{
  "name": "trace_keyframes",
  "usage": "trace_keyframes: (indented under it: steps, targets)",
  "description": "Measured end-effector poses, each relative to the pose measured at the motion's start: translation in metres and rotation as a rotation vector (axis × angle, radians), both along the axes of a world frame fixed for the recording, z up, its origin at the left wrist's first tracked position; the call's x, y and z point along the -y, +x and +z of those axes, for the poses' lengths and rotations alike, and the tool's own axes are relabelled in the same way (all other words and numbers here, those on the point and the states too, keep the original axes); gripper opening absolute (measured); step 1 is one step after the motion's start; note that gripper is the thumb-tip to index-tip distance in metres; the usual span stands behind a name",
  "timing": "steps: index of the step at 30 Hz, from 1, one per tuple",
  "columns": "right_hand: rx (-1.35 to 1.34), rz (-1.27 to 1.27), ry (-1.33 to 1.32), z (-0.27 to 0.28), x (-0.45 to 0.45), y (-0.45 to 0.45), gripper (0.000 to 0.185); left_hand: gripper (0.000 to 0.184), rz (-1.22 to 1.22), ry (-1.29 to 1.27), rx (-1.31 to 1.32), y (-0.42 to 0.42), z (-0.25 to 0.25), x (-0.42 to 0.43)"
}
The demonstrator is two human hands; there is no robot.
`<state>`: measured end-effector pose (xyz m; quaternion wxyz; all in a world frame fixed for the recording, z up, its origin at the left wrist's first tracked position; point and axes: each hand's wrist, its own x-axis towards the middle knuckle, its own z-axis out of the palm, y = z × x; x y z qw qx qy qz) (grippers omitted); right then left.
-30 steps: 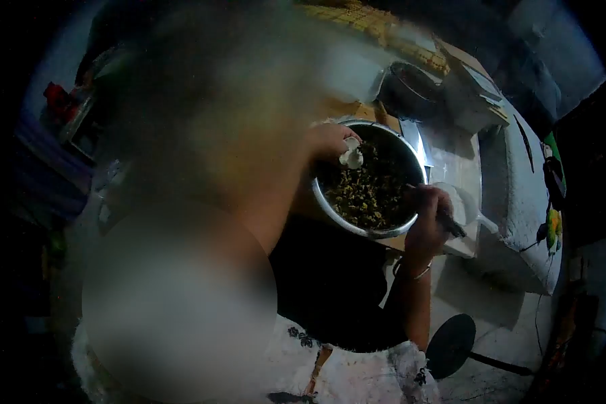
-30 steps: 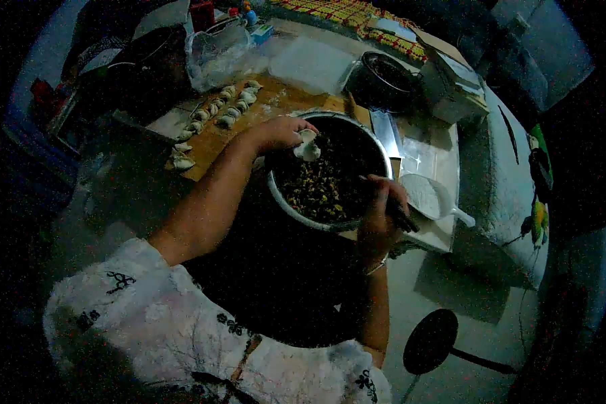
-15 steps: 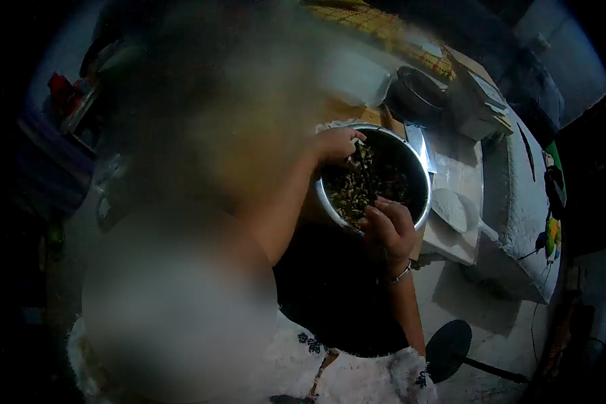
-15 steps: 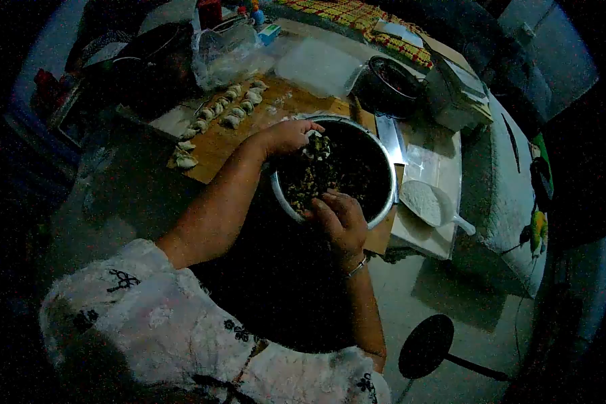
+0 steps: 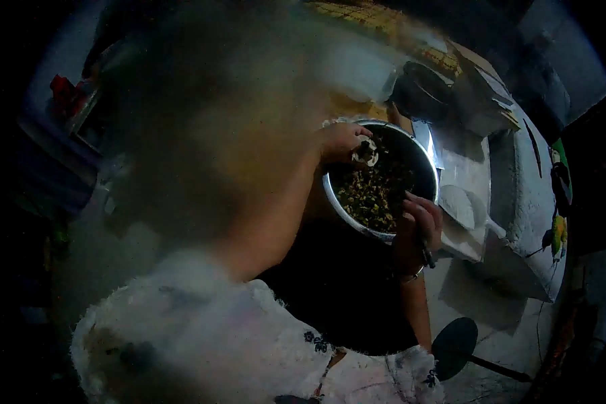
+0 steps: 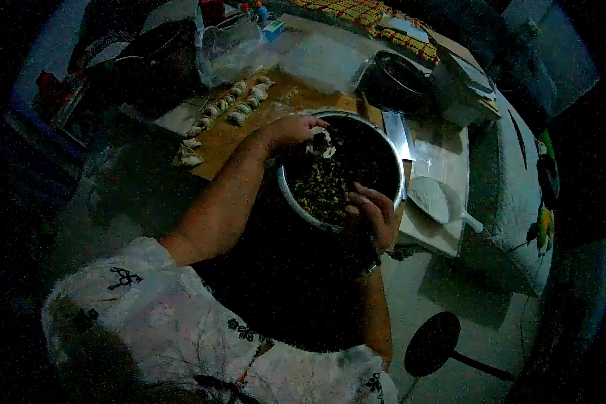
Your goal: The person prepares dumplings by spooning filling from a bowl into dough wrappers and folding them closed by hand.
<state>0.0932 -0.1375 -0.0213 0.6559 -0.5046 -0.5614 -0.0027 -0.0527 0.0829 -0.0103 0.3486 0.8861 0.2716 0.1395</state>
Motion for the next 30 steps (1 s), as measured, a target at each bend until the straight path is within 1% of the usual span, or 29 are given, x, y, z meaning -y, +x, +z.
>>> trace_keyframes:
  steps: [1, 2, 3, 5, 6, 8, 9, 10, 11, 12, 13, 14, 15, 16, 18, 20, 21, 22, 24, 25, 26, 28, 29, 30]
  targets:
    - [0.133, -0.048, 0.081, 0.006, -0.001, 0.002, 0.026, 0.043, 0.017, -0.014, 0.013, 0.0, 0.005, 0.003]
    - [0.133, -0.049, 0.079, 0.006, 0.0, 0.005, 0.026, 0.043, 0.034, -0.028, 0.027, 0.0, 0.009, 0.006]
    - [0.127, -0.08, 0.079, 0.006, 0.002, 0.011, 0.025, 0.049, 0.113, -0.425, 0.153, 0.003, 0.014, 0.009]
    - [0.12, -0.112, 0.078, 0.006, 0.005, 0.018, 0.024, 0.057, 0.192, -0.824, 0.275, 0.002, 0.024, 0.012]
    - [-0.013, -0.089, 0.08, 0.005, 0.005, 0.02, 0.024, 0.052, 0.09, -0.44, 0.129, -0.001, 0.028, 0.013]
    - [-0.279, -0.045, 0.083, 0.003, 0.009, 0.024, 0.024, 0.047, -0.015, -0.061, -0.019, -0.003, 0.024, 0.01]
    - [-0.501, 0.102, 0.07, -0.001, 0.009, 0.031, 0.023, 0.044, 0.017, -0.164, 0.027, -0.002, 0.017, 0.002]
    - [-0.504, 0.097, 0.066, -0.011, 0.013, 0.042, 0.023, 0.042, 0.048, -0.269, 0.072, 0.0, 0.011, 0.001]
    - [-0.3, 0.034, -0.074, -0.011, 0.015, 0.049, 0.022, 0.042, 0.199, -0.7, 0.229, 0.0, 0.025, 0.014]
    - [-0.093, -0.028, -0.213, -0.012, 0.016, 0.052, 0.023, 0.042, 0.196, -0.702, 0.228, 0.001, 0.02, 0.013]
    - [-0.226, 0.025, -0.325, -0.012, 0.019, 0.054, 0.019, 0.045, 0.197, -0.764, 0.288, -0.001, 0.012, 0.011]
    - [-0.227, 0.024, -0.327, -0.013, 0.015, 0.053, 0.019, 0.047, 0.199, -0.825, 0.346, -0.002, 0.01, 0.01]
    - [-0.228, 0.006, -0.399, -0.016, 0.011, 0.053, 0.018, 0.048, 0.24, -0.8, 0.299, -0.006, 0.022, 0.016]
    - [-0.229, -0.01, -0.472, -0.017, 0.007, 0.051, 0.016, 0.048, 0.242, -0.801, 0.296, -0.006, 0.017, 0.013]
    - [-0.346, 0.085, -0.356, -0.019, -0.001, 0.038, 0.02, 0.048, 0.149, -0.768, 0.364, -0.006, 0.011, 0.01]
    - [-0.522, 0.111, -0.398, -0.015, -0.007, 0.029, 0.021, 0.049, 0.189, -0.773, 0.314, -0.006, 0.022, 0.016]
    - [-0.524, 0.11, -0.397, -0.011, -0.009, 0.026, 0.021, 0.05, 0.23, -0.778, 0.266, -0.007, 0.028, 0.019]
    - [-0.574, 0.119, -0.42, -0.006, -0.009, 0.022, 0.022, 0.05, 0.229, -0.779, 0.262, -0.007, 0.024, 0.017]
    - [-0.672, 0.135, -0.466, 0.001, -0.009, 0.019, 0.023, 0.052, 0.146, -0.809, 0.376, -0.009, 0.017, 0.014]
    - [-0.672, 0.135, -0.465, -0.007, -0.01, 0.023, 0.023, 0.052, 0.145, -0.809, 0.377, -0.008, 0.015, 0.012]
    - [-0.679, 0.054, -0.438, -0.021, -0.013, 0.033, 0.024, 0.052, 0.163, -0.788, 0.341, -0.007, 0.013, 0.009]
    - [-0.684, -0.023, -0.414, -0.028, -0.012, 0.039, 0.024, 0.053, 0.185, -0.768, 0.308, -0.007, 0.016, 0.011]
    - [-0.608, -0.076, -0.432, -0.027, -0.009, 0.04, 0.025, 0.052, 0.196, -0.784, 0.288, -0.007, 0.021, 0.015]
    - [-0.68, -0.026, -0.456, -0.015, -0.007, 0.038, 0.025, 0.052, 0.205, -0.798, 0.269, -0.008, 0.021, 0.015]
